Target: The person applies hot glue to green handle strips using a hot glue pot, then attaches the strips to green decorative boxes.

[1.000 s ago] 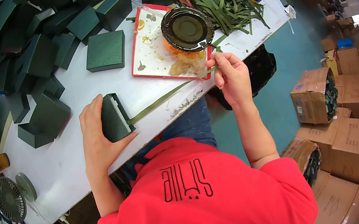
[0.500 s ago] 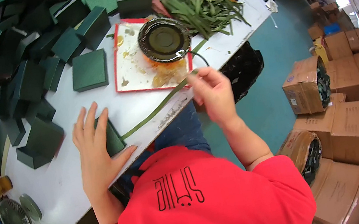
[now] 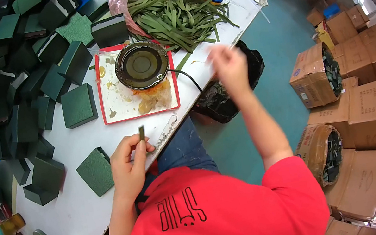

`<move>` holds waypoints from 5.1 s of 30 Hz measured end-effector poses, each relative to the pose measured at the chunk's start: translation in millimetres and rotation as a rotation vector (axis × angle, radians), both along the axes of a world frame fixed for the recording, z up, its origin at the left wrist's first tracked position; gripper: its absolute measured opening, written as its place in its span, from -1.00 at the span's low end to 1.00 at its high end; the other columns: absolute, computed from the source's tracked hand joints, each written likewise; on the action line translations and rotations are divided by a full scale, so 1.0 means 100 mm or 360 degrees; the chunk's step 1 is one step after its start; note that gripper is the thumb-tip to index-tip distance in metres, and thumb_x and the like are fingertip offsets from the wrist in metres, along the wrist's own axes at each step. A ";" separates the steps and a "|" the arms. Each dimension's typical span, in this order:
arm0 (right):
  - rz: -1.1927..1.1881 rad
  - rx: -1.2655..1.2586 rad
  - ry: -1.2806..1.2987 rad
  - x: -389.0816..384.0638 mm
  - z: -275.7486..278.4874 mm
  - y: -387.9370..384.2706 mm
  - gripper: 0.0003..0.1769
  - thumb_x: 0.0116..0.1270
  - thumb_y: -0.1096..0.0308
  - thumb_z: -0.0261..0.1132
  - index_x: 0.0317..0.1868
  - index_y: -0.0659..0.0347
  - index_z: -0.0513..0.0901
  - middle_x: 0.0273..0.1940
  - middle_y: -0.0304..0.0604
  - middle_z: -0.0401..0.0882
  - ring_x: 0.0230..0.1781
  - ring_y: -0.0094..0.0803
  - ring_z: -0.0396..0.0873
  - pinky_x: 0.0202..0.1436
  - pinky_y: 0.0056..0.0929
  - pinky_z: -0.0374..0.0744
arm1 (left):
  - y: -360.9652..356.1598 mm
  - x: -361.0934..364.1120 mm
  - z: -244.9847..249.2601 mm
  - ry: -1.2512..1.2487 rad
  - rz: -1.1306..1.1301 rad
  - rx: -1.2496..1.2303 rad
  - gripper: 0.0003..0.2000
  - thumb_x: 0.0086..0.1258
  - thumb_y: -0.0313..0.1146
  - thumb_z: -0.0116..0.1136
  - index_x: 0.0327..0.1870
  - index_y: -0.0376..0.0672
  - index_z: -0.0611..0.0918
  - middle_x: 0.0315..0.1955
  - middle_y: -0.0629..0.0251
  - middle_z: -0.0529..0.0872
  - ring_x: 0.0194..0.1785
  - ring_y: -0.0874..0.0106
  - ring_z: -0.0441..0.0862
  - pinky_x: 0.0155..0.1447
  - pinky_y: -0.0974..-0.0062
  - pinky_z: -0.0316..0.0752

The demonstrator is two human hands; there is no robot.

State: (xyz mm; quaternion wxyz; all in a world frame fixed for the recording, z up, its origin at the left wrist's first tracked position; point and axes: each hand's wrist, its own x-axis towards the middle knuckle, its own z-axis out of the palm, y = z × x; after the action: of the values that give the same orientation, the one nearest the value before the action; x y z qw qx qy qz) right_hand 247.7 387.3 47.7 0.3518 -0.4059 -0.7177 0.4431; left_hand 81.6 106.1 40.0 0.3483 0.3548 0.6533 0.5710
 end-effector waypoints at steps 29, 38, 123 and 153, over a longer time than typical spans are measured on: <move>-0.0435 0.0158 -0.1360 0.61 -0.68 3.84 -0.66 0.38 0.25 0.17 -0.28 0.42 0.69 -0.43 -0.01 0.70 -0.53 -0.29 0.69 -0.55 -0.34 0.61 | 0.03 -0.55 0.37 -0.0679 0.0564 0.0491 -0.81 0.53 -0.45 0.11 0.04 -0.33 0.61 -0.20 0.13 0.72 -0.29 0.49 0.62 -0.11 0.51 0.53; -0.0120 -0.0342 0.0374 0.74 0.26 1.94 -0.79 0.58 0.34 0.11 0.01 0.33 0.54 -0.18 -0.19 0.66 -0.47 -0.68 0.40 -0.42 -0.64 0.47 | 0.26 -0.29 0.22 -0.0700 0.0407 0.0280 -0.79 0.46 -0.43 0.25 0.02 -0.31 0.65 -0.41 0.42 0.63 -0.43 0.71 0.42 -0.36 0.70 0.27; -0.0232 0.0646 0.0179 -0.17 0.10 1.19 -0.73 0.52 0.27 0.23 -0.06 0.33 0.69 -0.14 -0.22 0.71 -0.36 -0.58 0.50 -0.21 -0.56 0.50 | 0.18 0.05 0.15 -0.0733 0.0274 0.0264 -0.84 0.47 -0.49 0.20 -0.02 -0.32 0.65 -0.16 0.15 0.77 -0.23 0.58 0.66 -0.09 0.60 0.59; 0.0623 -0.1449 0.1161 -0.29 -0.10 -1.17 -0.80 0.54 0.36 0.22 0.03 0.31 0.55 -0.26 -0.10 0.67 -0.22 -0.34 0.67 0.08 -0.23 0.68 | -0.75 -0.50 0.13 0.1013 0.0001 -0.0433 0.12 -0.27 -0.26 0.65 0.49 -0.17 0.28 0.36 0.06 0.38 0.38 -0.03 0.30 0.44 0.11 0.25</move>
State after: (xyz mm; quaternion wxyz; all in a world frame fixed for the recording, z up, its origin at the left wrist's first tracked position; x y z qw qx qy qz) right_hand 218.5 270.2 37.2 0.2782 -0.1982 -0.3512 0.8718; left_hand 32.0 31.0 53.3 0.1710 0.4652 0.7994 0.3395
